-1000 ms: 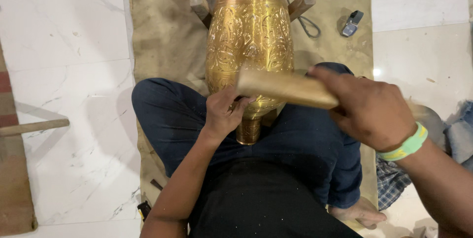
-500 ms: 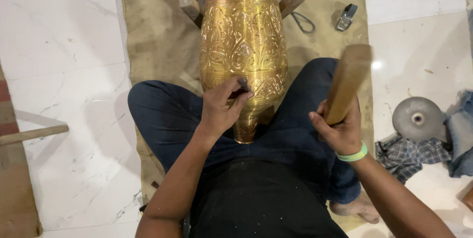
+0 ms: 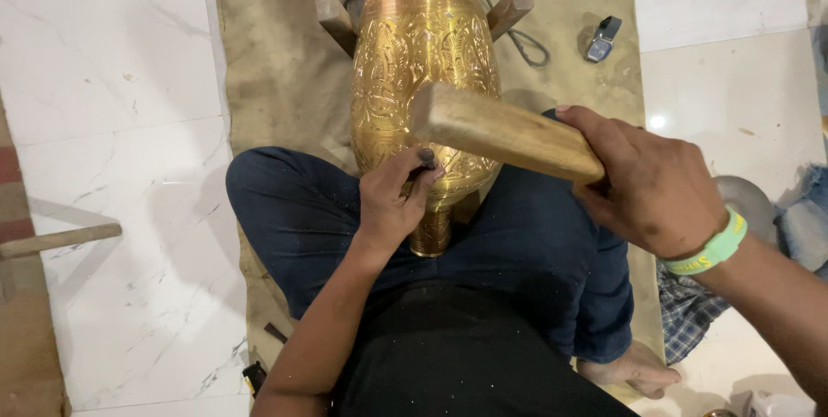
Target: The person sits cross-legged on the floor with a large brass vase on their lap and embosses its decorative pattern. They hold a punch against the engraved surface with one hand and strike it repeatedly with a wooden mallet held in the other hand, repositioning the punch across different areas of the vase body.
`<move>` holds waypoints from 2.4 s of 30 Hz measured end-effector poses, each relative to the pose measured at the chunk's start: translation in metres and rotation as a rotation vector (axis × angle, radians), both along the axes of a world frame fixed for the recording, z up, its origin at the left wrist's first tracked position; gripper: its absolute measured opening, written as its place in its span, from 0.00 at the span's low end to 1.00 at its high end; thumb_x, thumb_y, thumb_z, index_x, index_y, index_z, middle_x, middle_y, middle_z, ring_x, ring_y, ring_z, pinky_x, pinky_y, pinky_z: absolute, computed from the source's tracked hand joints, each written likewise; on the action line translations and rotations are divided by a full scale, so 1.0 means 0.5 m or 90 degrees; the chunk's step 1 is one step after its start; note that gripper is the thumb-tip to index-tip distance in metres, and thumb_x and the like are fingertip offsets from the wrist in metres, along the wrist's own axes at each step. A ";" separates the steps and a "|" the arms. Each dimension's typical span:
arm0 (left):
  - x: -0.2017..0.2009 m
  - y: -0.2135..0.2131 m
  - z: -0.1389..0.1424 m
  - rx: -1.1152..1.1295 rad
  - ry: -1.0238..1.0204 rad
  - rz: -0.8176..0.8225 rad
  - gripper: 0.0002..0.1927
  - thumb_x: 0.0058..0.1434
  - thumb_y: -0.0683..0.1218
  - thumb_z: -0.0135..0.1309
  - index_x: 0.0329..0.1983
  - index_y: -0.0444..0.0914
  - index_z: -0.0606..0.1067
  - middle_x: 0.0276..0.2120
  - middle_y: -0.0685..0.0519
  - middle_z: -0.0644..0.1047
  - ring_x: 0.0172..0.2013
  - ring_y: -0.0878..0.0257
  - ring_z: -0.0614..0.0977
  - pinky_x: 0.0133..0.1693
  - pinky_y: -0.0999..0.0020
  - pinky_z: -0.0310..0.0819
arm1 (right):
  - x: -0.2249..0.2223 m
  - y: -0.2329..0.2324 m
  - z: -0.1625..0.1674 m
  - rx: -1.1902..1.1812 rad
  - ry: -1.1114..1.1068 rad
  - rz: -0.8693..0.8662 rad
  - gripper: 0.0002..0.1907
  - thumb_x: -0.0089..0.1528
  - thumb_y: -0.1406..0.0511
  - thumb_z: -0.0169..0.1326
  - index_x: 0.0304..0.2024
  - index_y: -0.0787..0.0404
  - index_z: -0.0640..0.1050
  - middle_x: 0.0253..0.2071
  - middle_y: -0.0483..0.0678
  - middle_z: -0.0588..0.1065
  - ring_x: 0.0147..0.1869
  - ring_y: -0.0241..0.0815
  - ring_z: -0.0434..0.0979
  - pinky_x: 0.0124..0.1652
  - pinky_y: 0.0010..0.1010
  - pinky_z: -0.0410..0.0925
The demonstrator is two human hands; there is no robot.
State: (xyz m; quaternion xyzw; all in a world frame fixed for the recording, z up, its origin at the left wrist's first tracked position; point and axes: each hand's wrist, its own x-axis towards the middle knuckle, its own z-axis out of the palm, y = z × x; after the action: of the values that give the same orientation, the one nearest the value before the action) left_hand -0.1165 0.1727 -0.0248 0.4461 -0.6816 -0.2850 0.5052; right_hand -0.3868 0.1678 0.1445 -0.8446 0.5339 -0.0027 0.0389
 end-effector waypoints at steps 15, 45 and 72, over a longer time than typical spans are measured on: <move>-0.017 0.043 -0.086 -0.056 0.018 0.147 0.14 0.60 0.38 0.66 0.47 0.33 0.76 0.35 0.47 0.83 0.35 0.60 0.87 0.37 0.69 0.79 | 0.034 -0.001 0.029 0.031 0.121 0.059 0.31 0.62 0.63 0.54 0.69 0.47 0.69 0.23 0.43 0.71 0.18 0.37 0.69 0.16 0.30 0.66; -0.033 -0.002 0.034 0.052 -0.028 0.069 0.12 0.61 0.39 0.68 0.43 0.33 0.77 0.36 0.48 0.82 0.35 0.63 0.86 0.36 0.71 0.81 | -0.024 -0.030 0.003 0.049 0.082 -0.009 0.36 0.58 0.60 0.60 0.70 0.46 0.69 0.32 0.41 0.77 0.30 0.40 0.79 0.28 0.32 0.72; 0.003 -0.039 0.026 0.189 0.112 -0.063 0.15 0.67 0.42 0.64 0.53 0.36 0.74 0.37 0.51 0.82 0.36 0.65 0.85 0.39 0.71 0.82 | -0.051 0.054 -0.063 0.053 -0.275 -0.159 0.37 0.57 0.65 0.63 0.67 0.57 0.65 0.38 0.48 0.76 0.37 0.38 0.79 0.32 0.30 0.71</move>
State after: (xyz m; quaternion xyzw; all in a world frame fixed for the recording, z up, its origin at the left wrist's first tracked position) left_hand -0.1152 0.1533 -0.0117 0.4551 -0.6066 -0.4449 0.4766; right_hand -0.4123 0.1947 0.1133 -0.7496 0.6133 -0.1658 0.1858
